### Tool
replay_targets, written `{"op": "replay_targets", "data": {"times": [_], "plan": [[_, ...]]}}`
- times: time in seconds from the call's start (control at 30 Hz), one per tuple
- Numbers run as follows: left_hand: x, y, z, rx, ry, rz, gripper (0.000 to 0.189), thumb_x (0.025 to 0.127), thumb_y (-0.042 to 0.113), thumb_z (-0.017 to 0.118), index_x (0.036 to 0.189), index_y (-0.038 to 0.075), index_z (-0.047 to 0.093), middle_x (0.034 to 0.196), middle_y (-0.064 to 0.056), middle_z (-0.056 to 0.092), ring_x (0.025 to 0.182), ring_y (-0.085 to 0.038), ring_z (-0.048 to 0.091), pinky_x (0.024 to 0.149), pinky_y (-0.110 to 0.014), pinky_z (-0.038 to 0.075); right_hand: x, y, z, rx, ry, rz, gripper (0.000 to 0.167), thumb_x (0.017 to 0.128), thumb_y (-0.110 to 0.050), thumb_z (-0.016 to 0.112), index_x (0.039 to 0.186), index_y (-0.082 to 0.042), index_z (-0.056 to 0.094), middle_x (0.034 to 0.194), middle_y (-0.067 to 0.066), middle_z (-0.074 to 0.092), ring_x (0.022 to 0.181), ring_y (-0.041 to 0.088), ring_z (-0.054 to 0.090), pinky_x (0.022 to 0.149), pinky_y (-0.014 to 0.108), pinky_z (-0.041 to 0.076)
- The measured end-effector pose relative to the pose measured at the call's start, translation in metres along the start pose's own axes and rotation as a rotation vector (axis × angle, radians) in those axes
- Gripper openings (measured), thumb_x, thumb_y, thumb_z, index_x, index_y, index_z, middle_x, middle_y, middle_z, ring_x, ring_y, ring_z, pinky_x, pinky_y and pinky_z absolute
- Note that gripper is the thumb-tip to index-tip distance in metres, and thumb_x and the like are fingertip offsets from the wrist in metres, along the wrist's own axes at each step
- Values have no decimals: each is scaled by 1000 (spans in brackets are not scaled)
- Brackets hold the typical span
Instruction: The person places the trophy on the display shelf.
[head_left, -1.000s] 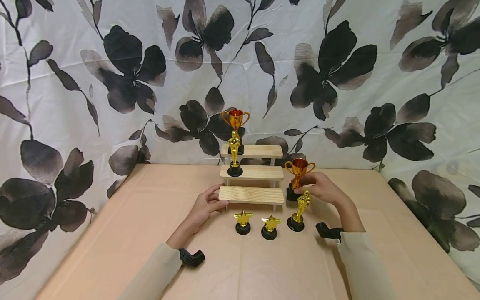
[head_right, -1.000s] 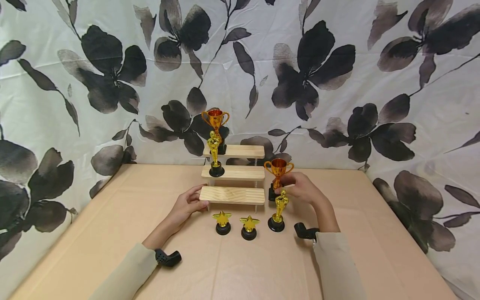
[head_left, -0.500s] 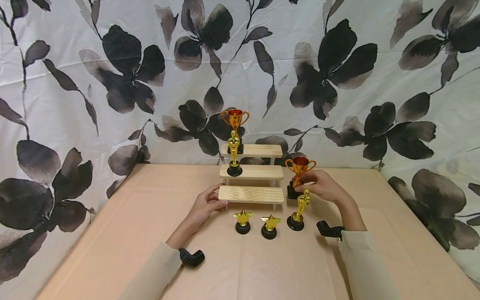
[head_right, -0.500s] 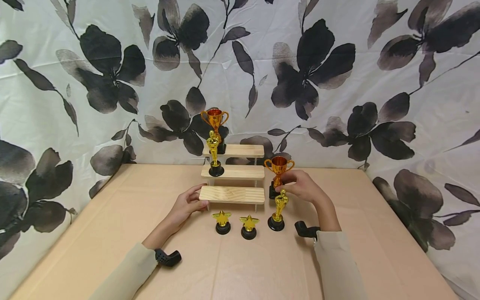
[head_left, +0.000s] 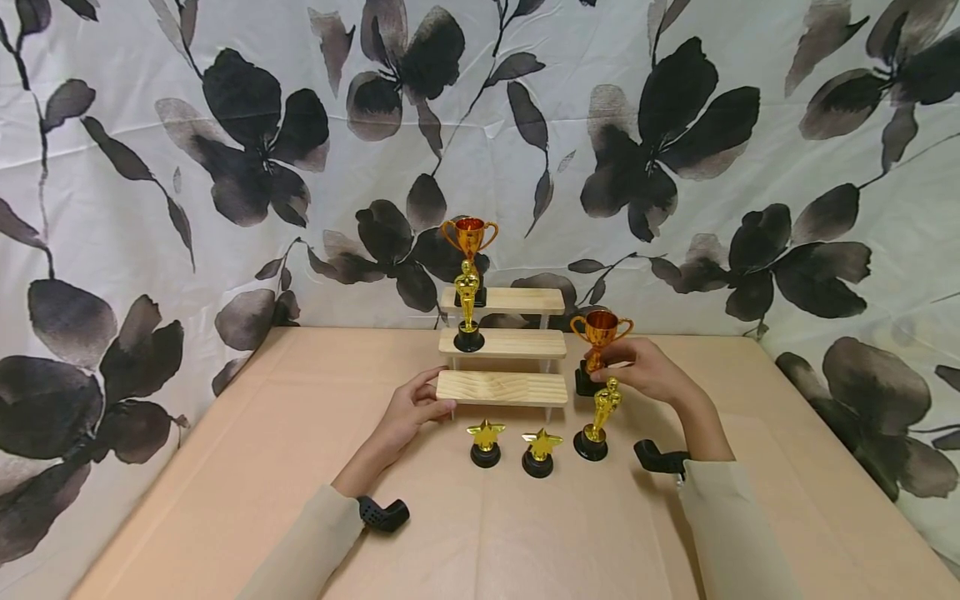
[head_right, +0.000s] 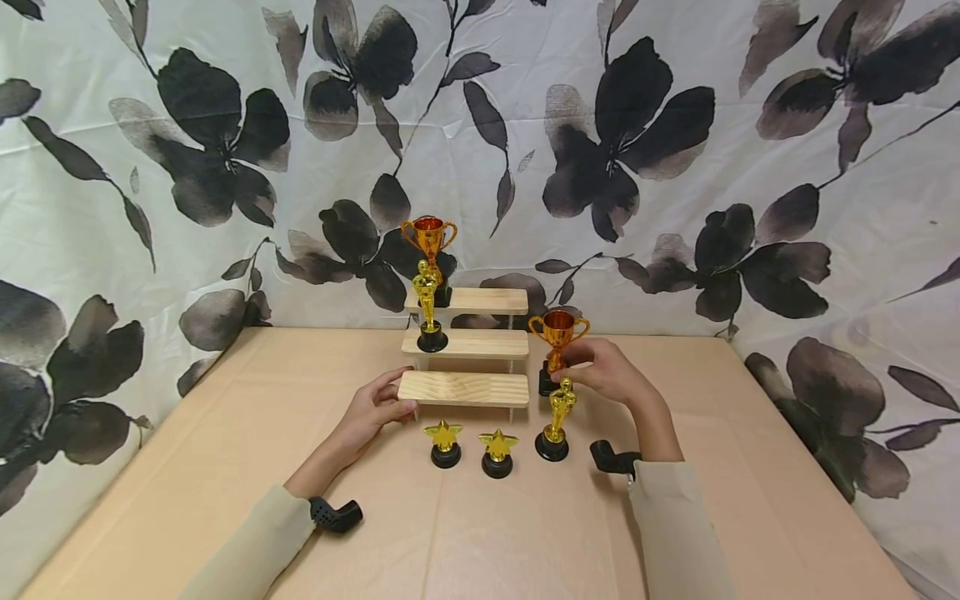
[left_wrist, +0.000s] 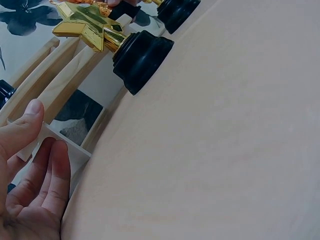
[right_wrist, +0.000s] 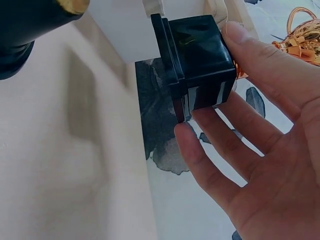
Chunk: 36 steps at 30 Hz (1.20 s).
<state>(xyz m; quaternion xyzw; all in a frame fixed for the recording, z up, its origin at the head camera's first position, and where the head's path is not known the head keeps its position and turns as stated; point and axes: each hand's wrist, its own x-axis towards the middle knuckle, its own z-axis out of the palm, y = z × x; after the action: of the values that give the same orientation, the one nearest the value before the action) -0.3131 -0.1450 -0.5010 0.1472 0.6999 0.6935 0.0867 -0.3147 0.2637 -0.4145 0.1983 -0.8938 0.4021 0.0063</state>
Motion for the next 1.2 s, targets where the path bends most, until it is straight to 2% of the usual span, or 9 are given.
{"op": "replay_targets", "data": {"times": [0.2,0.4,0.5,0.8,1.2], "plan": [[1,0,0,4,0,0,74,92,7,77,157,5,41,100,-1,70,84,-14,69,76,-28,63,-1,-3,-2,-6,5,-2,28,92,-17,79,115,-1,75,113,17,76,102,24,71,91,37,57],[0,2,-1,5,2,0,74,93,7,76,157,5,40,101,-1,70,85,-14,69,76,-28,62,-1,-5,-3,-3,0,-9,28,93,-17,78,115,-1,75,114,17,75,106,30,70,96,47,56],[0,2,-1,1,-2,1,74,93,7,76,157,5,40,100,-1,70,85,-14,69,76,-28,62,-1,-6,-4,-5,-2,-14,27,92,-16,78,115,-1,75,113,17,76,105,30,70,96,49,56],[0,-1,0,1,-4,5,74,92,6,77,157,5,41,98,-1,70,84,-14,69,75,-27,62,-3,-10,-5,16,-3,-27,26,93,-18,78,115,-3,76,116,15,76,106,28,70,88,27,57],[-3,0,0,12,4,-8,73,93,6,76,157,7,42,102,-4,70,85,-14,70,76,-28,63,-8,-23,-7,-5,10,-20,30,93,-19,78,118,-2,75,116,16,75,106,27,70,87,25,57]]}}
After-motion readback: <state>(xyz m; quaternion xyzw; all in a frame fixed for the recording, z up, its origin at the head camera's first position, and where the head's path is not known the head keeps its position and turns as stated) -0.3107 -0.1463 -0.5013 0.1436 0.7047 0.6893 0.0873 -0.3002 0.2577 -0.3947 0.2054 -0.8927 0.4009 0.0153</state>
